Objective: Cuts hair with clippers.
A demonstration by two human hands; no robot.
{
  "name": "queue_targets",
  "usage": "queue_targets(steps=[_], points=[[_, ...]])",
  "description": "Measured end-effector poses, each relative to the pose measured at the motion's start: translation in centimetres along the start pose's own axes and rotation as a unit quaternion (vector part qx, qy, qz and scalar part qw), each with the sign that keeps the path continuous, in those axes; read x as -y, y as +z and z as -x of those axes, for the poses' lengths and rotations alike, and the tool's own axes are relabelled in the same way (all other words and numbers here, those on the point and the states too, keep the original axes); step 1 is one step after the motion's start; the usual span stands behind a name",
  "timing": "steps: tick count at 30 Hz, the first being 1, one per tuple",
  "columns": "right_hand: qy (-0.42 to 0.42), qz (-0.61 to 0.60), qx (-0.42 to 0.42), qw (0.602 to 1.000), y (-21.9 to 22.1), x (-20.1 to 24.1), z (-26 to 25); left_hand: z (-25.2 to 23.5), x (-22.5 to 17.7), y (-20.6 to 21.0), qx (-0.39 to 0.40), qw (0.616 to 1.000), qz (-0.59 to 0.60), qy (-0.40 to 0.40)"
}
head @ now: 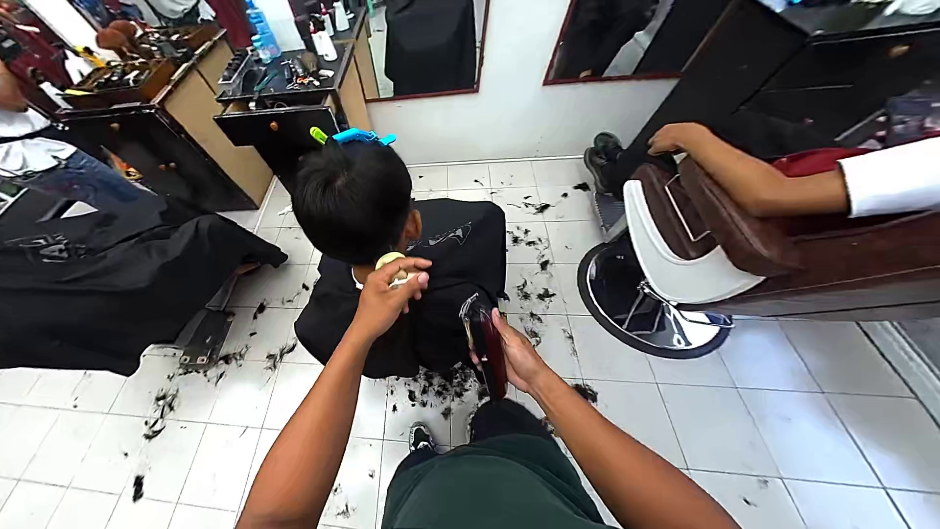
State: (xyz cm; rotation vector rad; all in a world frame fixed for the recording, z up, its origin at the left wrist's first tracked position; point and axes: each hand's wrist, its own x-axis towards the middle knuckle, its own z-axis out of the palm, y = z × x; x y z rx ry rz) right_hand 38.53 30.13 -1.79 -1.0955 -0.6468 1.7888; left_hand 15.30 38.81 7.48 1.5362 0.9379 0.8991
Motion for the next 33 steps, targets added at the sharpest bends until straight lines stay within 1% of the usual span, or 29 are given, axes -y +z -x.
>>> queue_targets(steps=[2, 3, 4, 5, 6, 7, 8, 9, 10, 11, 13, 15, 17, 19, 20, 21, 22, 23, 24, 25, 26, 27, 28, 29, 30, 31, 32, 33], points=[[0.020, 0.013, 0.005, 1.000, -1.7, 0.1, 0.6, -1.6, 0.8, 1.3, 0.032, 0.994, -0.033, -0.101], [0.017, 0.014, 0.010, 1.000, -2.6, 0.4, 0.7, -1.7, 0.9, 1.9, 0.035, 0.992, -0.044, -0.117], [0.012, 0.012, 0.014, 1.000, -3.6, 0.8, 0.6, -1.1, 0.7, 2.3, 0.006, 0.995, -0.058, -0.086], [0.009, 0.006, 0.017, 1.000, -4.7, 1.3, 0.3, -0.1, 0.5, 2.6, -0.058, 0.994, -0.089, -0.017], [0.010, -0.002, 0.021, 1.000, -5.9, 1.7, -0.1, 1.2, 0.3, 2.6, -0.147, 0.977, -0.135, 0.074], [0.015, -0.008, 0.023, 1.000, -7.2, 2.2, -0.5, 2.2, 0.3, 2.3, -0.240, 0.940, -0.182, 0.160], [0.021, -0.011, 0.029, 0.999, -8.6, 2.8, -1.0, 3.0, 0.2, 1.8, -0.327, 0.897, -0.216, 0.205], [0.030, -0.011, 0.037, 0.999, -10.0, 3.5, -1.6, 3.2, -0.1, 1.2, -0.406, 0.858, -0.234, 0.210], [0.040, -0.005, 0.047, 0.998, -11.4, 4.5, -2.3, 2.9, -0.4, 0.8, -0.469, 0.832, -0.234, 0.180], [0.050, 0.005, 0.059, 0.997, -12.8, 5.3, -2.8, 2.4, -0.5, 0.5, -0.510, 0.821, -0.222, 0.128], [0.064, 0.020, 0.081, 0.994, -15.0, 7.1, -3.5, 1.0, -0.3, 0.4, -0.551, 0.814, -0.177, 0.043], [0.070, 0.021, 0.107, 0.992, -16.8, 8.9, -4.7, -0.7, 0.4, 1.2, -0.570, 0.803, -0.173, -0.003], [0.081, 0.024, 0.131, 0.988, -18.1, 10.3, -5.8, -1.7, 1.5, 3.0, -0.587, 0.791, -0.171, -0.023], [0.093, 0.033, 0.146, 0.984, -18.8, 11.5, -7.1, -2.1, 2.8, 6.2, -0.614, 0.772, -0.156, -0.045], [0.100, 0.040, 0.151, 0.983, -19.1, 11.9, -7.7, -2.2, 3.5, 8.4, -0.607, 0.777, -0.154, -0.061], [0.103, 0.047, 0.156, 0.981, -19.1, 12.3, -8.5, -2.4, 3.9, 10.7, -0.571, 0.802, -0.160, -0.076], [0.105, 0.051, 0.160, 0.980, -19.0, 12.7, -9.4, -3.0, 4.0, 12.4, -0.500, 0.842, -0.184, -0.082], [0.108, 0.056, 0.165, 0.979, -18.8, 13.0, -10.2, -3.9, 3.4, 13.2, -0.391, 0.889, -0.221, -0.082], [0.110, 0.063, 0.168, 0.978, -18.5, 13.2, -10.9, -5.3, 2.0, 13.5, -0.274, 0.922, -0.260, -0.084], [0.111, 0.069, 0.170, 0.977, -18.2, 13.6, -11.4, -7.2, 0.5, 13.4, -0.197, 0.935, -0.287, -0.070], [0.112, 0.076, 0.175, 0.975, -18.0, 14.1, -11.9, -9.2, -0.8, 13.2, -0.179, 0.938, -0.295, -0.040], [0.114, 0.079, 0.181, 0.974, -17.8, 14.6, -12.4, -11.1, -1.3, 12.7, -0.214, 0.935, -0.283, 0.012], [0.114, 0.080, 0.185, 0.973, -17.4, 15.2, -13.1, -13.0, -1.4, 11.9, -0.269, 0.927, -0.253, 0.065], [0.114, 0.081, 0.189, 0.972, -17.1, 15.7, -13.7, -14.7, -1.4, 11.2, -0.326, 0.917, -0.211, 0.092], [0.118, 0.079, 0.194, 0.971, -16.9, 16.2, -14.1, -15.9, -1.4, 10.8, -0.377, 0.908, -0.161, 0.083], [0.124, 0.072, 0.200, 0.969, -16.7, 16.7, -14.6, -16.6, -1.2, 10.8, -0.411, 0.905, -0.101, 0.036], [0.131, 0.066, 0.209, 0.967, -16.6, 17.2, -15.2, -17.0, -0.8, 10.8, -0.418, 0.907, -0.038, -0.034], [0.136, 0.065, 0.223, 0.963, -16.4, 17.7, -15.8, -17.1, -0.3, 10.6, -0.406, 0.909, 0.006, -0.099]])
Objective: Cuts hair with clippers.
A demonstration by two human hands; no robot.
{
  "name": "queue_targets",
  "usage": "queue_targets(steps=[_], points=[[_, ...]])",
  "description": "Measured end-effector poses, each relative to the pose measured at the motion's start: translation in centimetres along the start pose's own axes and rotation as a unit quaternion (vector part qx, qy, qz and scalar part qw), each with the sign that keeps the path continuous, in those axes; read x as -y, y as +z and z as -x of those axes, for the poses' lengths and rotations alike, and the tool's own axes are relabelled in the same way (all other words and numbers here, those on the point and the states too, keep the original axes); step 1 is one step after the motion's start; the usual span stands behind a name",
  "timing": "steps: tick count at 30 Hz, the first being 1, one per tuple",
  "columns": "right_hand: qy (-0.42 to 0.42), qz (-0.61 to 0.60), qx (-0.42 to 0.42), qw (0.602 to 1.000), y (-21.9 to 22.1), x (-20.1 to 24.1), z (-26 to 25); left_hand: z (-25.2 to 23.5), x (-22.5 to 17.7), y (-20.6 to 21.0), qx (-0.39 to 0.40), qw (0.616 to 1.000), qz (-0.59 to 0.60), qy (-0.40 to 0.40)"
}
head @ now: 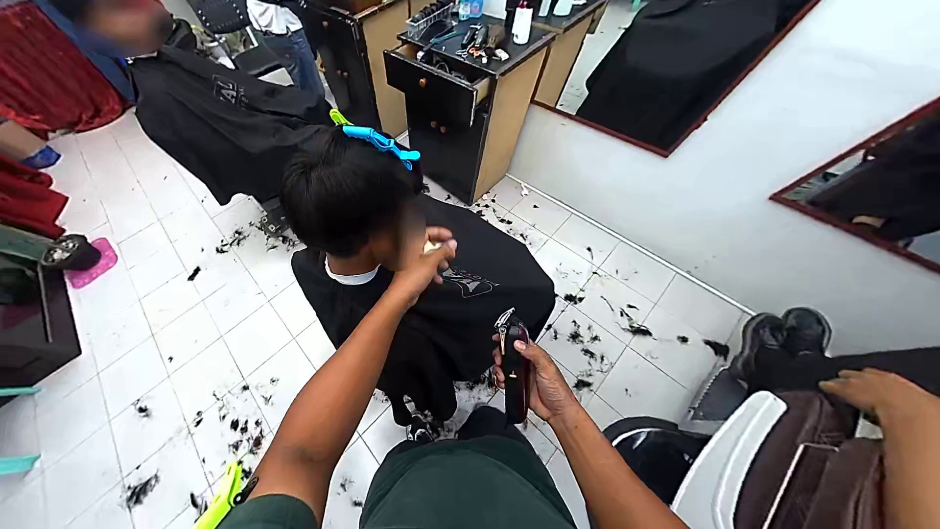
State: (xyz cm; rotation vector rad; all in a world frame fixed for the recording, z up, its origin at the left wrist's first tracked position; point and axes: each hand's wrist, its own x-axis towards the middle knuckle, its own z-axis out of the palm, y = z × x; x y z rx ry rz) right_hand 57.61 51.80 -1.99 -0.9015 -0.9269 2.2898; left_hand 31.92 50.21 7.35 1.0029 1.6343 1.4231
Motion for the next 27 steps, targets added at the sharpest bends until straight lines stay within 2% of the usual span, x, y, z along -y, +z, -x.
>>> queue_targets(steps=[1, 2, 5, 6, 9, 10, 13, 14, 15, 17, 19, 20, 22, 24, 27], points=[[0.005, 0.005, 0.016, 1.000, -0.2, 0.7, -0.6, -0.2, 0.6, 0.0, 0.006, 0.999, 0.001, -0.039], [0.010, 0.016, 0.032, 0.999, -0.6, 1.4, -1.3, 0.0, 0.9, 0.0, -0.006, 1.000, -0.012, -0.028], [0.035, 0.056, 0.072, 0.995, -1.2, 4.0, -3.7, 0.9, 0.8, -0.4, -0.083, 0.988, -0.048, 0.120], [0.040, 0.063, 0.087, 0.993, -1.4, 4.6, -4.3, 1.0, 0.7, -0.5, -0.097, 0.987, -0.041, 0.118], [0.049, 0.069, 0.138, 0.987, -2.1, 6.4, -6.0, 2.1, -0.9, 0.0, -0.059, 0.996, -0.051, -0.040], [0.054, 0.073, 0.153, 0.984, -2.4, 6.9, -6.5, 2.9, -2.0, 0.2, -0.053, 0.996, -0.059, -0.049], [0.083, 0.085, 0.180, 0.977, -3.4, 7.6, -7.7, 5.3, -4.5, -1.2, -0.119, 0.991, -0.022, 0.061], [0.093, 0.091, 0.186, 0.974, -3.7, 7.7, -8.0, 5.5, -4.6, -2.3, -0.130, 0.988, 0.011, 0.085], [0.102, 0.096, 0.194, 0.971, -4.0, 7.8, -8.2, 5.7, -4.4, -3.4, -0.116, 0.989, 0.040, 0.077], [0.116, 0.101, 0.209, 0.966, -4.5, 7.9, -8.5, 6.4, -2.8, -4.8, -0.031, 0.998, 0.050, -0.028], [0.119, 0.105, 0.229, 0.960, -4.4, 8.1, -8.8, 7.0, -1.7, -4.1, 0.043, 0.988, -0.035, -0.146], [0.116, 0.110, 0.239, 0.958, -4.0, 8.2, -8.9, 7.2, -1.6, -3.0, 0.058, 0.979, -0.075, -0.178], [0.102, 0.143, 0.258, 0.950, -3.1, 8.4, -8.6, 7.5, -0.7, 0.1, 0.036, 0.976, -0.093, -0.195], [0.067, 0.226, 0.283, 0.930, -1.9, 8.9, -8.4, 7.4, 0.5, 3.4, 0.011, 0.979, -0.055, -0.195], [0.008, 0.366, 0.337, 0.868, 0.1, 10.2, -8.3, 7.2, 1.1, 5.8, 0.067, 0.972, 0.047, -0.220]])
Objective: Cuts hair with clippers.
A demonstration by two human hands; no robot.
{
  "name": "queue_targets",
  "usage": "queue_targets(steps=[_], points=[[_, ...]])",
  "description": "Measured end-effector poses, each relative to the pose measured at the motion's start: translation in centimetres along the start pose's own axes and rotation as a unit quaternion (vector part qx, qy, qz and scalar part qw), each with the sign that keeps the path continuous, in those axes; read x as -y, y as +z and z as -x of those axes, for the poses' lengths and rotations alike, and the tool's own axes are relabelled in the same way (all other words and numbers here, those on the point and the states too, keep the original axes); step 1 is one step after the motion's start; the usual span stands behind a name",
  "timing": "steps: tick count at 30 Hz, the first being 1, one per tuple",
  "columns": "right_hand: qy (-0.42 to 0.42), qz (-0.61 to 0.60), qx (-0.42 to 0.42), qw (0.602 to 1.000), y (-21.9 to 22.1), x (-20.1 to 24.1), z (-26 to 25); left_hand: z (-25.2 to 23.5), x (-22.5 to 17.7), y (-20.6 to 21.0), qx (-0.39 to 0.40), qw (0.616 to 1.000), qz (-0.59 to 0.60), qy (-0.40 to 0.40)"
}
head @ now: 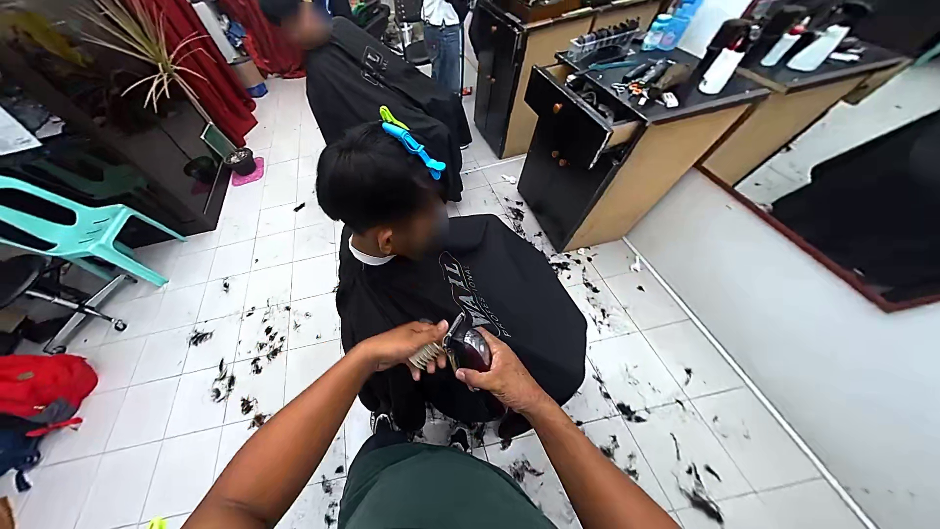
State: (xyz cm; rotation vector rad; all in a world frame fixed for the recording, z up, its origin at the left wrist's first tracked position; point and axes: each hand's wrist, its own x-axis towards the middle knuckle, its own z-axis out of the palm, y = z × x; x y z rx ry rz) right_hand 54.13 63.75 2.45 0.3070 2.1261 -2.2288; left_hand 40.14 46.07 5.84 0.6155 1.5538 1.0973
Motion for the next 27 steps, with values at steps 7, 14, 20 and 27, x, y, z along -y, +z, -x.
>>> queue_targets(steps=[7, 14, 20, 27], points=[[-0.031, 0.256, 0.140, 0.956, -1.4, 4.8, -2.4, 0.7, 2.4, -1.4, 0.048, 0.977, 0.195, 0.076], [-0.043, 0.262, 0.194, 0.944, -0.3, 5.6, -2.8, 1.5, 3.9, -2.1, 0.130, 0.951, 0.240, 0.142], [0.008, 0.381, 0.193, 0.904, -0.5, 6.1, -2.9, 3.4, 3.1, -3.0, -0.060, 0.942, 0.267, 0.195], [-0.030, -0.037, -0.045, 0.998, 0.7, 4.2, -7.2, 5.1, -0.3, -8.1, -0.210, 0.864, 0.239, 0.390]])
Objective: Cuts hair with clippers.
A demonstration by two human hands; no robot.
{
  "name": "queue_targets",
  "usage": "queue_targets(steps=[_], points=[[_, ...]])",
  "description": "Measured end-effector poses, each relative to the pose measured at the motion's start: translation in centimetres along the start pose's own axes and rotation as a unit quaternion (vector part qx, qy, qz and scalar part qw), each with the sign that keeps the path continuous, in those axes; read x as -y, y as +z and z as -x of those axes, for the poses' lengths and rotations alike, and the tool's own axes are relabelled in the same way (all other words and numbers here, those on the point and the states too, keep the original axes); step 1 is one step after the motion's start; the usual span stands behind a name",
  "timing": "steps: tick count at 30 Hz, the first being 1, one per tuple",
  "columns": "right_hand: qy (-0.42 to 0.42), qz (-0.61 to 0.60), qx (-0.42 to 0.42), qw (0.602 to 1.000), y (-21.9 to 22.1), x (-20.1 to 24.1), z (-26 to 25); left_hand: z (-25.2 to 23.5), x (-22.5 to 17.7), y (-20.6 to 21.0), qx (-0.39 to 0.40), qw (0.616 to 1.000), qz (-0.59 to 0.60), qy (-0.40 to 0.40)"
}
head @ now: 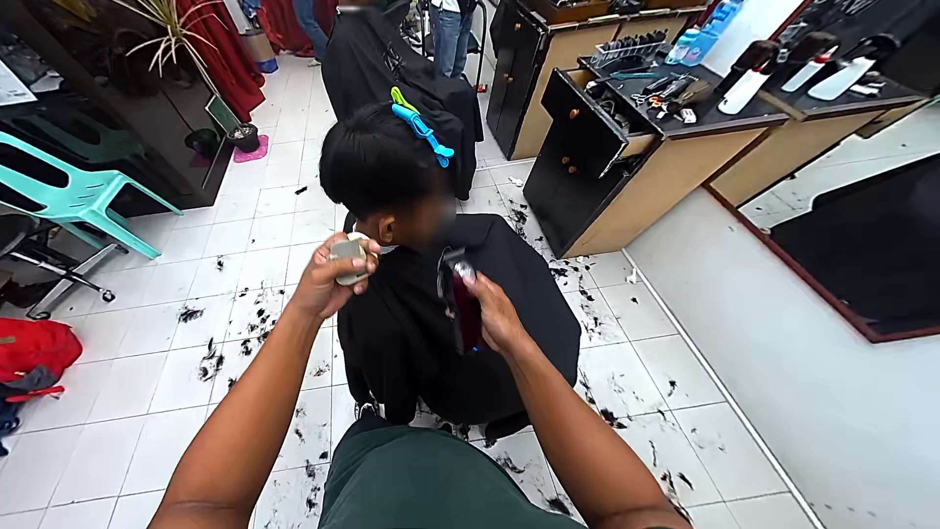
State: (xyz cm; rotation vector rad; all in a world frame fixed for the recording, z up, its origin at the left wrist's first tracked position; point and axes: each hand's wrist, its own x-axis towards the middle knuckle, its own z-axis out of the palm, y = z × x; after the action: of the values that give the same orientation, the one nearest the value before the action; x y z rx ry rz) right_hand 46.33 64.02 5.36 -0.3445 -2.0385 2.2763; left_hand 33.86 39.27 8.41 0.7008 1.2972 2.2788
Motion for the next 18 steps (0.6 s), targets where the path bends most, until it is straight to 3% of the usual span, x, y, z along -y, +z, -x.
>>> queue_targets(steps=[2, 5, 8, 11, 14, 18], points=[[-0.023, -0.059, -0.024, 0.998, 0.7, 0.5, -2.2, -1.6, -1.0, 0.1, -0.050, 0.996, -0.059, 0.037], [-0.011, 0.006, -0.036, 0.999, 1.3, 1.4, -4.7, -3.6, -2.0, 1.0, -0.117, 0.957, -0.255, 0.075], [-0.002, 0.074, -0.029, 0.997, 2.1, 1.5, -6.4, -4.5, -1.2, 2.0, -0.129, 0.822, -0.537, 0.137], [0.000, 0.080, -0.024, 0.997, 3.2, 1.7, -7.5, -5.0, 0.5, 2.4, -0.128, 0.722, -0.658, 0.170], [0.001, 0.102, -0.028, 0.994, 3.8, 1.6, -8.1, -5.3, 1.2, 2.5, -0.142, 0.700, -0.687, 0.135], [0.002, 0.119, -0.034, 0.992, 4.0, 1.4, -8.6, -5.5, 1.4, 1.8, -0.159, 0.715, -0.672, 0.113]])
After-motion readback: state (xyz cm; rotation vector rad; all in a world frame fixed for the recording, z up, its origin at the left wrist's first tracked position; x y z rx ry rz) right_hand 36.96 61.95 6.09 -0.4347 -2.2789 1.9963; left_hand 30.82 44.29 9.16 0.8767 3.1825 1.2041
